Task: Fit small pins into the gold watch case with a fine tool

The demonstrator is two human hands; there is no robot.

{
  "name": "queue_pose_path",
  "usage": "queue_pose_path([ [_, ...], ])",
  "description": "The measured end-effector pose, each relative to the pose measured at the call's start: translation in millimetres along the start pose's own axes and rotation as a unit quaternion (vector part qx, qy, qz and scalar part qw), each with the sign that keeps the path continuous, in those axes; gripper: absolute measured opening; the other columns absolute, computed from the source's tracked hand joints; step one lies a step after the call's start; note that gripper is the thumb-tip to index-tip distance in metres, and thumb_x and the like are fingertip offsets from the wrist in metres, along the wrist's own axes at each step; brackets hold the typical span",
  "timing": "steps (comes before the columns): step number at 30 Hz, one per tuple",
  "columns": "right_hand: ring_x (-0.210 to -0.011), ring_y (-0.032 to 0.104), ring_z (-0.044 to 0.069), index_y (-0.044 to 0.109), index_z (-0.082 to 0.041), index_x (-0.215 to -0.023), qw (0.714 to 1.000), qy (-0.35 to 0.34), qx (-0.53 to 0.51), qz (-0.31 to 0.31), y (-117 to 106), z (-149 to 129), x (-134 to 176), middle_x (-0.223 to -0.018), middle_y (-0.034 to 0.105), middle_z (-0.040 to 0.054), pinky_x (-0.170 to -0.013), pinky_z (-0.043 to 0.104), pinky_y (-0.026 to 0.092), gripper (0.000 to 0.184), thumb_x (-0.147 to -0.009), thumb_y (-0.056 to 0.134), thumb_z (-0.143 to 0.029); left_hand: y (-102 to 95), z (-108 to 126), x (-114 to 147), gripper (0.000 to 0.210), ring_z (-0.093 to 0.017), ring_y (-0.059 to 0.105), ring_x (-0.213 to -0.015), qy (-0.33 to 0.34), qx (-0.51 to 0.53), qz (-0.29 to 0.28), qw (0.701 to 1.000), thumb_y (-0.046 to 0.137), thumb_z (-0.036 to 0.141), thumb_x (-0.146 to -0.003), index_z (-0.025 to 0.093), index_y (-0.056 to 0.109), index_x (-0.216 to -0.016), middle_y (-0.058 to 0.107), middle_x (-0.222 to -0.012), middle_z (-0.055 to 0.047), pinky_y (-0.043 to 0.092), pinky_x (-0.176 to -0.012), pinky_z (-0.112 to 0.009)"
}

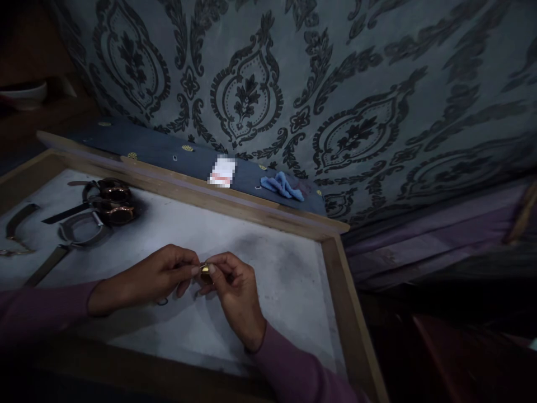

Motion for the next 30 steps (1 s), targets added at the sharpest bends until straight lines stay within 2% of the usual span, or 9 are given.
queue_pose_path([
  [24, -0.052, 0.063, 0.013, 0.066, -0.017, -0.076, 1.000, 0.017, 0.003, 0.011, -0.8, 1.6, 1.7, -0.066, 0.068, 0.0024, -0.050, 0.025, 0.057, 0.019, -0.077, 0.072, -0.035, 1.3, 11.0, 3.8, 0.028, -0.006, 0.042, -0.040, 0.046, -0.070, 0.035, 0.996, 0.043, 0.025, -0.088, 0.015, 0.055, -0.065, 0.051, -0.050, 0.004, 0.032, -0.044, -0.018],
  [30, -0.052, 0.062, 0.013, 0.066, -0.017, -0.074, 0.999, 0.023, -0.017, 0.015, 0.2, 1.4, 1.9, -0.064, 0.069, 0.0018, -0.049, 0.024, 0.056, 0.019, -0.077, 0.072, -0.035, 2.0, 13.8, 5.0, 0.029, -0.007, 0.045, -0.045, 0.068, -0.094, 0.041, 0.992, 0.043, 0.027, -0.090, 0.015, 0.055, -0.066, 0.052, -0.052, 0.004, 0.033, -0.047, -0.019],
])
Point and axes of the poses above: each hand's wrist, its own x-axis away from the middle knuckle, its own y-axis out of the palm, z = x × y, the point moved 7 cm from there along -x, towards the middle knuckle
